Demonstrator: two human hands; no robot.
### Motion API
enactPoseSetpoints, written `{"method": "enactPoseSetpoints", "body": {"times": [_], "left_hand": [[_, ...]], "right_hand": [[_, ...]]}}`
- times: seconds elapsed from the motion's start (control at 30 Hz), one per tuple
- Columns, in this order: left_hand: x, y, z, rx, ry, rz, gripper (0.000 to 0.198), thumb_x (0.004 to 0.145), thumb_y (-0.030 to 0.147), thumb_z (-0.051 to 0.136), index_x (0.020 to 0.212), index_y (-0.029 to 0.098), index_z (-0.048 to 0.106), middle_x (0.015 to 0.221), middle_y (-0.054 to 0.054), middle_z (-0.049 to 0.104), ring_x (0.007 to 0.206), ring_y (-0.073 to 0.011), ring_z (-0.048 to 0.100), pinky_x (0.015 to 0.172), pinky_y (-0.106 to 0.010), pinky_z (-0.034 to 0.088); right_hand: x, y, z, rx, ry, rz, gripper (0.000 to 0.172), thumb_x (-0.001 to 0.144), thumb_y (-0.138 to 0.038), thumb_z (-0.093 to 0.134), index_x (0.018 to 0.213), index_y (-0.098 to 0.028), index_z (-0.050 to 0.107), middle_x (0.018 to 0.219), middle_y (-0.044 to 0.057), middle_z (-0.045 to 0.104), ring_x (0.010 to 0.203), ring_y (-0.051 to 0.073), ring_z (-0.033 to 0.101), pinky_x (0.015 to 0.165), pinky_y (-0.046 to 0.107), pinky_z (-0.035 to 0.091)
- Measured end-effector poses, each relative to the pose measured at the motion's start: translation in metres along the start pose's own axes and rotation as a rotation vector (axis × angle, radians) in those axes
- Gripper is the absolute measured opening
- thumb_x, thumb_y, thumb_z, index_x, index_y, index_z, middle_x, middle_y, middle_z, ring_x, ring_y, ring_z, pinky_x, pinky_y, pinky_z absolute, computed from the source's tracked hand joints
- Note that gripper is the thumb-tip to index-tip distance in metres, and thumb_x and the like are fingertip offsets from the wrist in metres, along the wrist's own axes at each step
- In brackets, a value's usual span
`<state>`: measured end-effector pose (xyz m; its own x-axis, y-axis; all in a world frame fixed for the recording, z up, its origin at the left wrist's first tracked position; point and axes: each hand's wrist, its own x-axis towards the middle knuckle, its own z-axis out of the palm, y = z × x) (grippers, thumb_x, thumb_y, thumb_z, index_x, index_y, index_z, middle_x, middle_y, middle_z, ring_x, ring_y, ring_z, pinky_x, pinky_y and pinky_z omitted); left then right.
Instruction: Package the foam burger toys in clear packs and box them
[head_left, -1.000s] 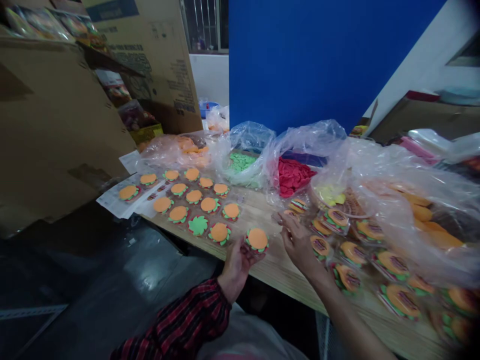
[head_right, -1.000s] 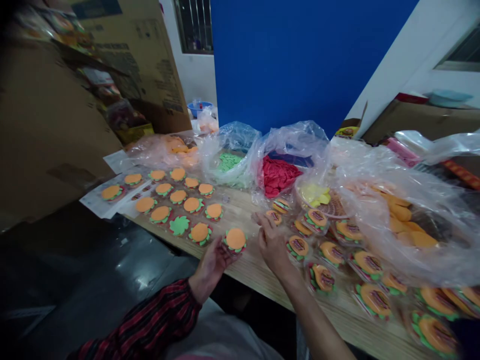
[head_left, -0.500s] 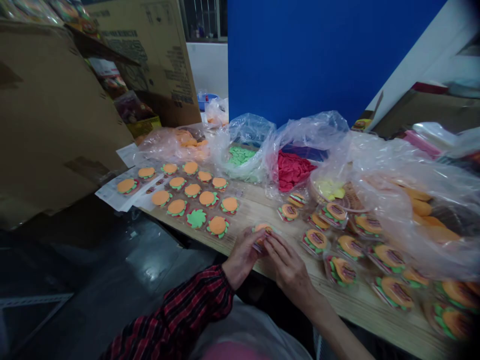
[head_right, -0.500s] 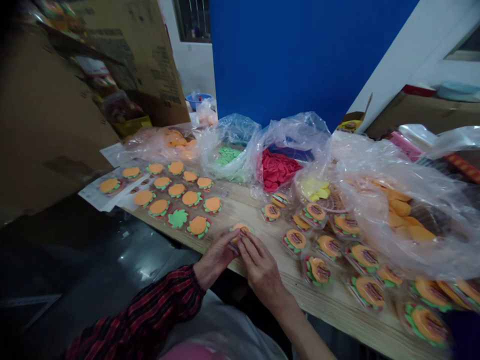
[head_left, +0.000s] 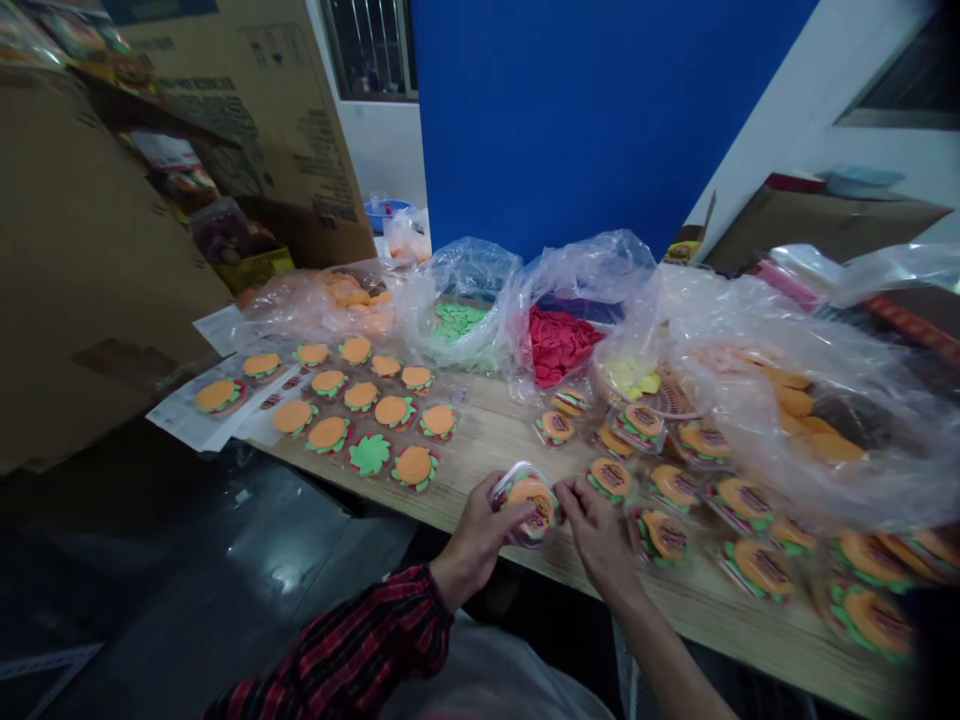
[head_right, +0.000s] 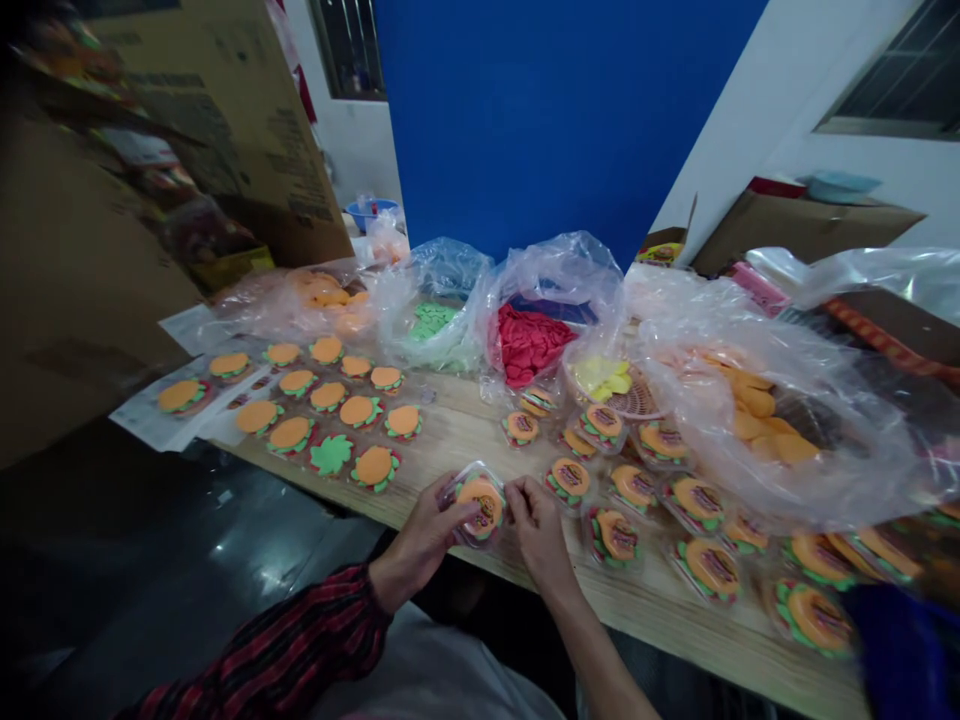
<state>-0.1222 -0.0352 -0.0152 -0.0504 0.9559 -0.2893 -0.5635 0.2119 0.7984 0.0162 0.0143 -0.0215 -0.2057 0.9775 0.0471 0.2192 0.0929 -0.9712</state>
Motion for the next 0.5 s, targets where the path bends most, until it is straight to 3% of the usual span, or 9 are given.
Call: {"method": "enactPoseSetpoints", "body": {"times": [0.17,0.27,0.4,0.5], "left_hand": [[0.000,-0.006,0.003,0.060,-0.024,0.002,0.042,0.061,0.021,0.074,0.101,0.015,0.064,0.090,-0.006,0.065,0.077,-0.0166,0.059,0.066,-0.025,0.049],[0.000,-0.005,0.005,0.102,-0.057,-0.010,0.040,0.061,0.017,0.072,0.100,0.014,0.066,0.087,-0.006,0.066,0.075,-0.0168,0.059,0.066,-0.025,0.048],[-0.002,-0.002,0.007,0.222,-0.200,-0.026,0.029,0.062,0.012,0.067,0.091,0.012,0.069,0.083,-0.006,0.067,0.077,-0.0175,0.058,0.070,-0.024,0.047],[-0.004,-0.003,0.008,0.287,-0.271,-0.054,0.029,0.061,0.011,0.067,0.090,0.013,0.070,0.083,-0.005,0.067,0.078,-0.0176,0.059,0.070,-0.024,0.046]], "right_hand": [[-0.016,0.007,-0.004,0.011,0.068,0.008,0.031,0.080,-0.042,0.052,0.059,-0.020,0.051,0.056,-0.003,0.046,0.056,0.014,0.041,0.052,0.025,0.032],[-0.018,0.009,-0.012,0.057,0.000,0.071,0.031,0.079,-0.044,0.055,0.060,-0.019,0.052,0.057,-0.003,0.045,0.057,0.013,0.040,0.053,0.024,0.032],[-0.013,0.001,-0.018,0.182,-0.089,0.126,0.025,0.077,-0.043,0.058,0.070,-0.019,0.057,0.066,-0.002,0.049,0.063,0.013,0.043,0.057,0.023,0.034],[-0.011,-0.007,-0.017,0.230,-0.133,0.151,0.026,0.073,-0.042,0.062,0.065,-0.019,0.056,0.062,-0.003,0.047,0.059,0.012,0.041,0.054,0.022,0.033]]}}
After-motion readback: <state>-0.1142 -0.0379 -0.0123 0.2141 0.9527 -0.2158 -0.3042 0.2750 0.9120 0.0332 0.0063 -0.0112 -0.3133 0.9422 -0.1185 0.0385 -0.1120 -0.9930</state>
